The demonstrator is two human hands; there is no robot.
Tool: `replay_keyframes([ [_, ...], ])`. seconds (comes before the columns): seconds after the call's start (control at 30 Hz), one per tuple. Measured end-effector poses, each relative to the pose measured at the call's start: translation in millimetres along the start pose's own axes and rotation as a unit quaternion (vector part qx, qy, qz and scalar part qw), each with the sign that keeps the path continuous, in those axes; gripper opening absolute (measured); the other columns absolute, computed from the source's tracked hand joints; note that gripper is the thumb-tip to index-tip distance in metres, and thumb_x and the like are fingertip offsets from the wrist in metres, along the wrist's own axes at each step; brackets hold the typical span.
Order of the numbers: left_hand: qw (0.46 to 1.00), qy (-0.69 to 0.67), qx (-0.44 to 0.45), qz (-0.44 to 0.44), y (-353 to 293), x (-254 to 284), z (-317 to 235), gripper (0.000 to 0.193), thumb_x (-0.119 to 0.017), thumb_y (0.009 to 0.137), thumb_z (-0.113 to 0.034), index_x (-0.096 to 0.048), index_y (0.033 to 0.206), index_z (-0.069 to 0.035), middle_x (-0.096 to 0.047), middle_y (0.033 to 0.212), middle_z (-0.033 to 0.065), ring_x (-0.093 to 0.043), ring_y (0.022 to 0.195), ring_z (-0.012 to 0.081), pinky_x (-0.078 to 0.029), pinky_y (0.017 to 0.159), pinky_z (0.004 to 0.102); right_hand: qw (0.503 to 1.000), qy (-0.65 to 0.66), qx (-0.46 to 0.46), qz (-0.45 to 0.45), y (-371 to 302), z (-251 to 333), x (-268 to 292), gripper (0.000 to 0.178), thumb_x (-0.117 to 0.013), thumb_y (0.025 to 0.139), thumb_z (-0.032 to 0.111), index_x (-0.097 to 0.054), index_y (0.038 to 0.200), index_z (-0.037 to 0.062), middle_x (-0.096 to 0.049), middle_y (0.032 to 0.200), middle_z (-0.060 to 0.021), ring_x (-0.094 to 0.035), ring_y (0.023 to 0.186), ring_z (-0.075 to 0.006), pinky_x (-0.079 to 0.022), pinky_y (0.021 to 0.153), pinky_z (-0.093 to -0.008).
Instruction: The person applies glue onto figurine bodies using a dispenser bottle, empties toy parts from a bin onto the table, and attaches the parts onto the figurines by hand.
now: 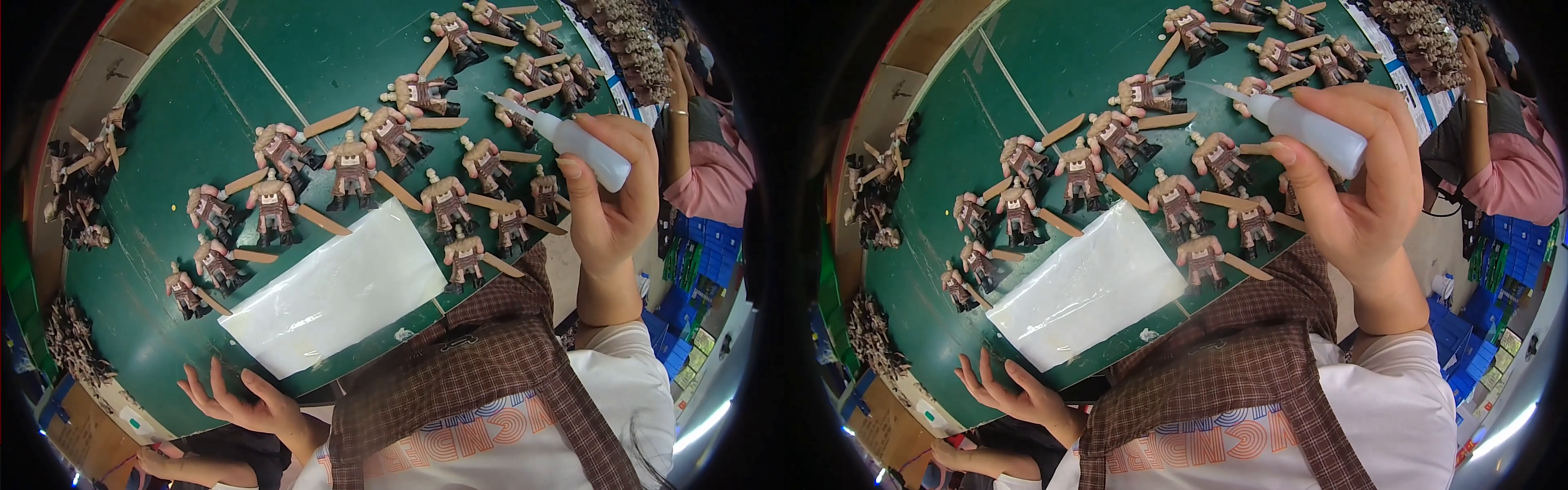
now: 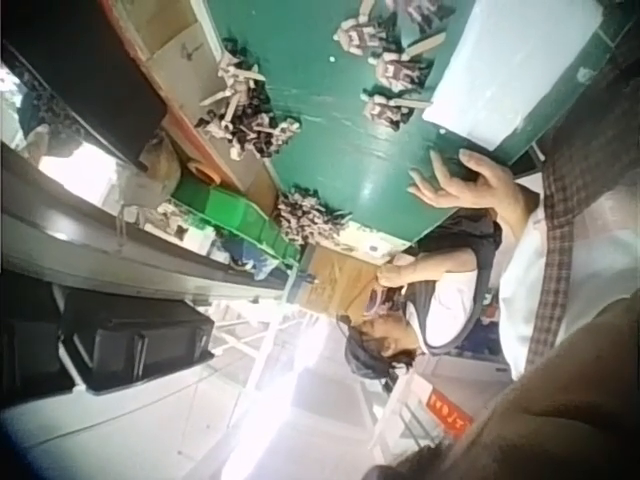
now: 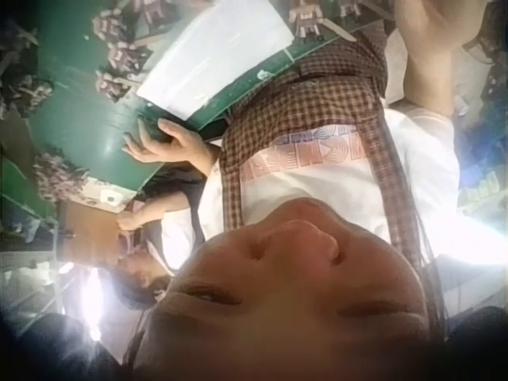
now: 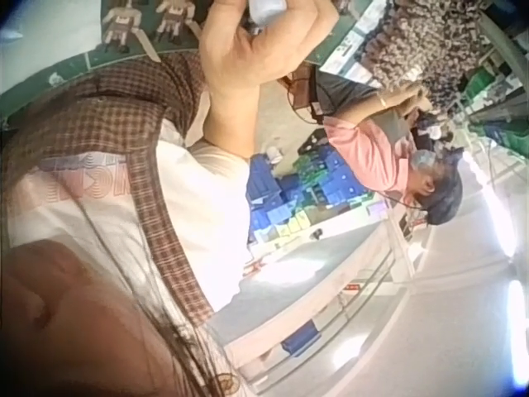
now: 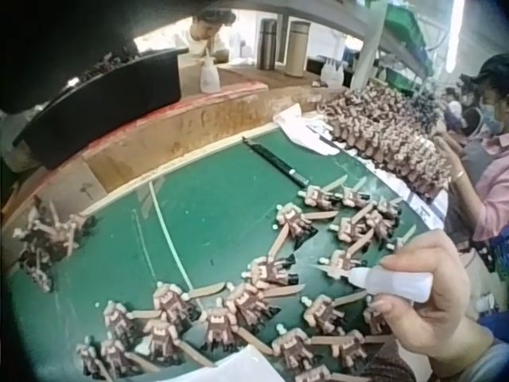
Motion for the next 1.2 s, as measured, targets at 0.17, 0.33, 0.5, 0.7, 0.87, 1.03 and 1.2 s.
replay_keyframes([
  [0.17,1.000,0.002,0.004,0.000,0,-1,-1,0.034,-0.053,0.093,-0.026,-0.059,0.117,-0.002,-0.044,0.139,0.0190,-0.030,0.135,0.0413,-0.024,0.108,0.0568,1.000,-0.013,0.011,0.010,3,-1,-5,0.032,-0.077,0.075,0.004,-0.063,0.103,-0.0046,-0.063,0.094,-0.0155,-0.060,0.082,-0.0235,-0.048,0.071,-0.0288],
  [0.33,1.000,-0.001,0.003,0.004,1,-1,-1,0.034,-0.053,0.093,-0.025,-0.059,0.118,-0.002,-0.045,0.138,0.0192,-0.030,0.135,0.0410,-0.023,0.108,0.0566,1.000,-0.004,0.008,0.015,5,-1,-9,0.033,-0.077,0.074,0.003,-0.063,0.102,-0.0047,-0.063,0.093,-0.0157,-0.060,0.081,-0.0240,-0.049,0.070,-0.0291],
  [0.5,1.000,-0.005,0.002,0.006,1,-2,-1,0.034,-0.052,0.093,-0.024,-0.058,0.118,-0.002,-0.045,0.138,0.0191,-0.031,0.135,0.0409,-0.023,0.109,0.0565,0.999,0.002,-0.020,0.047,4,-4,-14,0.029,-0.071,0.082,0.006,-0.061,0.108,-0.0030,-0.057,0.104,-0.0129,-0.055,0.094,-0.0210,-0.044,0.085,-0.0296],
  [0.7,1.000,-0.002,-0.003,0.003,2,-1,-6,0.029,-0.053,0.092,-0.012,-0.059,0.118,-0.002,-0.045,0.140,0.0150,-0.032,0.136,0.0366,-0.024,0.110,0.0516,0.999,-0.006,-0.006,0.049,5,-2,-12,0.028,-0.071,0.082,0.005,-0.061,0.107,-0.0033,-0.057,0.103,-0.0133,-0.055,0.094,-0.0215,-0.044,0.084,-0.0299],
  [0.87,1.000,0.000,0.005,0.009,1,-1,-3,0.034,-0.053,0.092,-0.024,-0.059,0.118,-0.002,-0.044,0.139,0.0181,-0.030,0.136,0.0410,-0.023,0.108,0.0561,1.000,-0.023,-0.008,0.012,5,-7,-1,0.030,-0.073,0.079,0.005,-0.061,0.105,-0.0039,-0.060,0.098,-0.0139,-0.058,0.088,-0.0222,-0.046,0.078,-0.0297],
  [1.03,1.000,-0.007,0.008,0.011,0,-1,-3,0.034,-0.053,0.092,-0.024,-0.059,0.117,-0.002,-0.044,0.140,0.0180,-0.030,0.136,0.0408,-0.022,0.109,0.0561,0.997,-0.022,0.007,-0.071,9,-19,11,0.030,-0.077,0.075,0.005,-0.063,0.101,-0.0037,-0.063,0.092,-0.0143,-0.060,0.083,-0.0241,-0.048,0.073,-0.0303],
  [1.2,1.000,-0.006,0.005,0.012,1,-2,-4,0.034,-0.053,0.093,-0.024,-0.059,0.117,-0.002,-0.044,0.140,0.0180,-0.030,0.136,0.0404,-0.022,0.109,0.0560,0.998,-0.039,-0.003,-0.056,11,-23,6,0.029,-0.078,0.075,0.006,-0.064,0.099,-0.0025,-0.063,0.092,-0.0143,-0.060,0.082,-0.0251,-0.048,0.072,-0.0308],
])
Point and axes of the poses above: each hand's wrist, its own y-axis towards the middle knuckle, its own x-axis out of the back of the hand, z = x × y, the point moved 9 cm from there along y, towards the middle knuckle
